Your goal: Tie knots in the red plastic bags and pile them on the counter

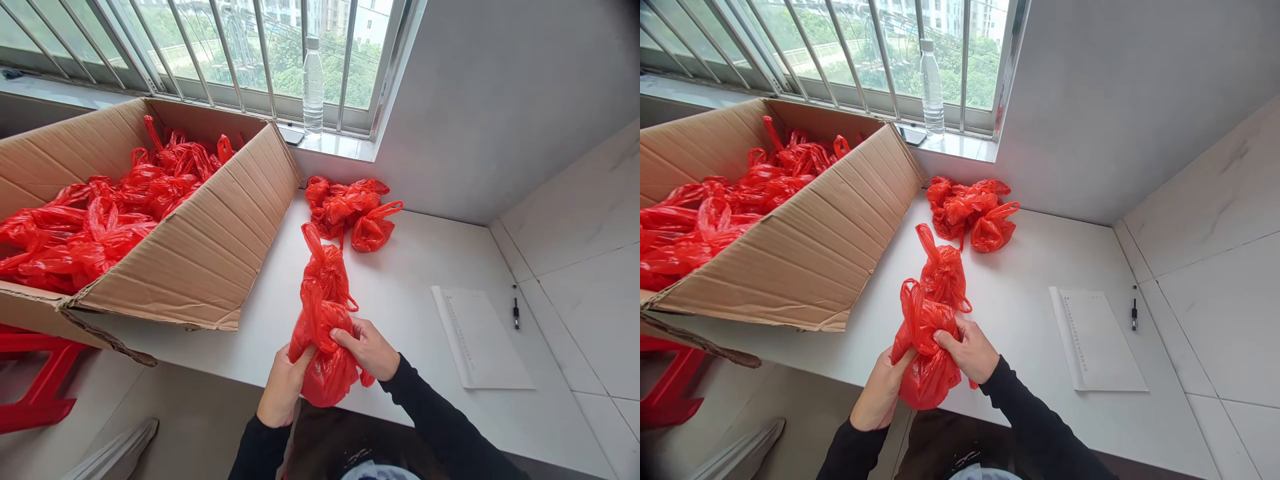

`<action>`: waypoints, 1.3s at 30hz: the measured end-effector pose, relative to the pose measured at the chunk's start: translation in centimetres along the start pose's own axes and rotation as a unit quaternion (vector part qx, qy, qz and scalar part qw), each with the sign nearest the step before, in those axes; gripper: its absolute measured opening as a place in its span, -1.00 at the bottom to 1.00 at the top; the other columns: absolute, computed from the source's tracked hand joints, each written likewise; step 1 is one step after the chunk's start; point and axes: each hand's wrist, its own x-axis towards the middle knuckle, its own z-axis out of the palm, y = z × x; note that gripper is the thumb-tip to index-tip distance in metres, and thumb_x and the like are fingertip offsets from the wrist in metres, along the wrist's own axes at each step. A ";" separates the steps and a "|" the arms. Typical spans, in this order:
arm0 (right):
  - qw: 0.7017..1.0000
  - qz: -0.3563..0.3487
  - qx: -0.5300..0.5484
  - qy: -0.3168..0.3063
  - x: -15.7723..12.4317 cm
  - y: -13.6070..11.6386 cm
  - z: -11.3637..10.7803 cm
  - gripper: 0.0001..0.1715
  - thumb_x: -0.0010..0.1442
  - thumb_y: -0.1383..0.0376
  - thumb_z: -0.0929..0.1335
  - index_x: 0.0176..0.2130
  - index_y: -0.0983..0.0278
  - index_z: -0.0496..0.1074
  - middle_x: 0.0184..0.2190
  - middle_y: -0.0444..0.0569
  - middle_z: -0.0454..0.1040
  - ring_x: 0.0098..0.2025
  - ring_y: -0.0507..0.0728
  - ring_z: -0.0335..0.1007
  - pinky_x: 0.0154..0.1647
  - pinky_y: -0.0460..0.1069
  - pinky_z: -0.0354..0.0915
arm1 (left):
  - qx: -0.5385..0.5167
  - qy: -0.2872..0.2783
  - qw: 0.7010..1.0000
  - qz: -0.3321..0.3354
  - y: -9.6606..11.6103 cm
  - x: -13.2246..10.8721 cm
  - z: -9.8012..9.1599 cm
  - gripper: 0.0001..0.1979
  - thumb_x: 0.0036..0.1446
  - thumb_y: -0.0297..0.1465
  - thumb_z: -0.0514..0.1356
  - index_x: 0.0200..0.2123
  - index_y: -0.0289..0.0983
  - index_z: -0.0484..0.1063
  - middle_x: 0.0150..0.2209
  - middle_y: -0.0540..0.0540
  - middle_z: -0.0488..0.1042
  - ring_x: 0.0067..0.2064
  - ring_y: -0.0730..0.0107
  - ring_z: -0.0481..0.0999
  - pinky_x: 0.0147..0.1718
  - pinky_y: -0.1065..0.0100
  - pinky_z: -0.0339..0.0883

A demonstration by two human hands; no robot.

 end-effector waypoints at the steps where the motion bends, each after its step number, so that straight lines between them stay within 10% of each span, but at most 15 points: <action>1: 1.000 -0.002 0.004 0.014 0.1 0.0 0.0 -0.70 0.27 0.08 0.32 -0.28 0.26 0.46 -0.32 -0.06 0.51 -0.28 0.13 0.42 -0.20 0.04 0.37 | -0.010 -0.018 1.000 0.000 0.0 0.0 0.1 -0.57 0.03 -0.23 0.37 -0.03 -0.29 0.53 -0.09 -0.18 0.61 -0.02 0.02 0.54 -0.09 0.22 0.42; 22: 0.998 0.001 0.036 -0.050 -0.5 0.5 0.0 -0.72 0.22 0.14 0.39 -0.10 0.23 0.48 -0.22 -0.07 0.50 -0.17 0.14 0.44 0.00 0.08 0.36 | -0.116 0.091 0.989 0.004 -0.1 0.0 0.1 -0.52 -0.02 -0.21 0.40 -0.04 -0.31 0.53 -0.06 -0.16 0.60 0.01 0.02 0.54 -0.06 0.22 0.42; 30: 0.997 -0.049 0.061 0.026 -0.3 0.4 -0.4 -0.67 0.24 0.06 0.38 -0.11 0.22 0.42 -0.14 -0.03 0.48 -0.07 0.18 0.44 0.06 0.10 0.36 | -0.147 -0.027 0.989 -0.013 0.3 -1.2 0.2 -0.45 0.16 -0.24 0.26 0.22 -0.12 0.32 0.21 -0.14 0.42 0.21 0.02 0.38 0.11 0.13 0.32; 39: 0.998 -0.051 0.042 -0.013 -0.7 0.3 -0.4 -0.48 0.26 0.20 0.38 0.17 0.18 0.26 0.05 0.00 0.43 0.11 0.20 0.38 0.19 0.14 0.29 | -0.072 0.013 0.996 0.044 -0.7 -0.1 -0.1 -0.41 0.16 -0.22 0.29 0.22 -0.25 0.32 0.11 -0.22 0.50 0.13 0.04 0.46 0.03 0.18 0.41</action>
